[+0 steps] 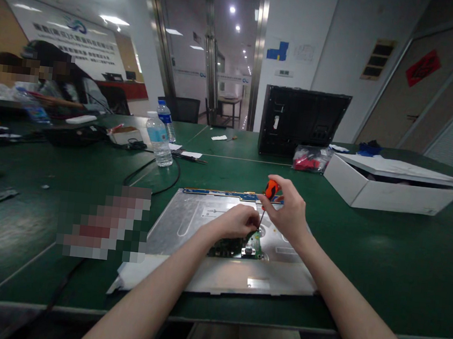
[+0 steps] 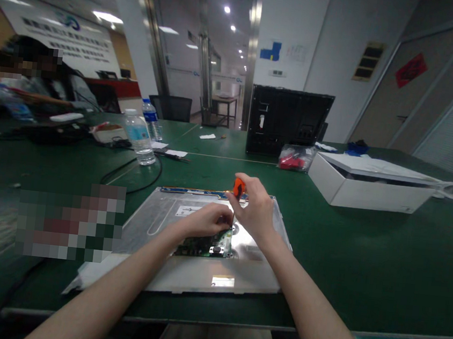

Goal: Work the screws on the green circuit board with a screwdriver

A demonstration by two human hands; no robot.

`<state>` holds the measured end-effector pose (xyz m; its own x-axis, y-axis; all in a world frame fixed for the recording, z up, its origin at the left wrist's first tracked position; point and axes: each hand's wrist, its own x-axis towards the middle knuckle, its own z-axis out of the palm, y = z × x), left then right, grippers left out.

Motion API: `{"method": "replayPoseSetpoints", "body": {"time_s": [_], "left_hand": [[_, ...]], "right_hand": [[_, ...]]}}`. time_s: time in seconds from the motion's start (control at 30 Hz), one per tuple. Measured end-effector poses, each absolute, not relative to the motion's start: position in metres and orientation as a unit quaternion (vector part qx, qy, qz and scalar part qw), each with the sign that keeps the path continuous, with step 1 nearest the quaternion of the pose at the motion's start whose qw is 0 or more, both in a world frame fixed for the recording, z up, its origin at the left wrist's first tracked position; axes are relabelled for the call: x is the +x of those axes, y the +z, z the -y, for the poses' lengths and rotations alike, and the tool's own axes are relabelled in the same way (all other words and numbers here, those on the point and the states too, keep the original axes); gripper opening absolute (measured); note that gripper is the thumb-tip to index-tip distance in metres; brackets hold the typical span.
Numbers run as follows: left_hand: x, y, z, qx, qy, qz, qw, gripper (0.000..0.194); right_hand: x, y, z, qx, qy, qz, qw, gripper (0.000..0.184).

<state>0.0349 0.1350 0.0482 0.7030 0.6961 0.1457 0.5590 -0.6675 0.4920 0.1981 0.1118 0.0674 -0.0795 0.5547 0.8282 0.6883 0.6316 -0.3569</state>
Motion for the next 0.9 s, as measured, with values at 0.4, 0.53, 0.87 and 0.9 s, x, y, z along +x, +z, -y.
{"method": "replayPoseSetpoints", "body": {"time_s": [0.4, 0.53, 0.87, 0.9], "left_hand": [[0.0345, 0.0474, -0.1352, 0.899, 0.166, -0.344, 0.216, 0.017], [0.0348, 0.0472, -0.1352, 0.898, 0.167, -0.345, 0.216, 0.016], [0.0352, 0.0482, -0.1348, 0.899, 0.162, -0.344, 0.215, 0.016], [0.0352, 0.0482, -0.1347, 0.899, 0.162, -0.344, 0.215, 0.016]], "right_hand": [[0.1967, 0.0661, -0.111, -0.423, -0.052, 0.73, 0.534, 0.043], [0.1977, 0.0679, -0.1117, -0.42, -0.061, 0.737, 0.526, 0.041], [0.1972, 0.0635, -0.1115, -0.414, -0.035, 0.742, 0.527, 0.044], [0.1974, 0.0638, -0.1118, -0.412, -0.041, 0.742, 0.527, 0.044]]}}
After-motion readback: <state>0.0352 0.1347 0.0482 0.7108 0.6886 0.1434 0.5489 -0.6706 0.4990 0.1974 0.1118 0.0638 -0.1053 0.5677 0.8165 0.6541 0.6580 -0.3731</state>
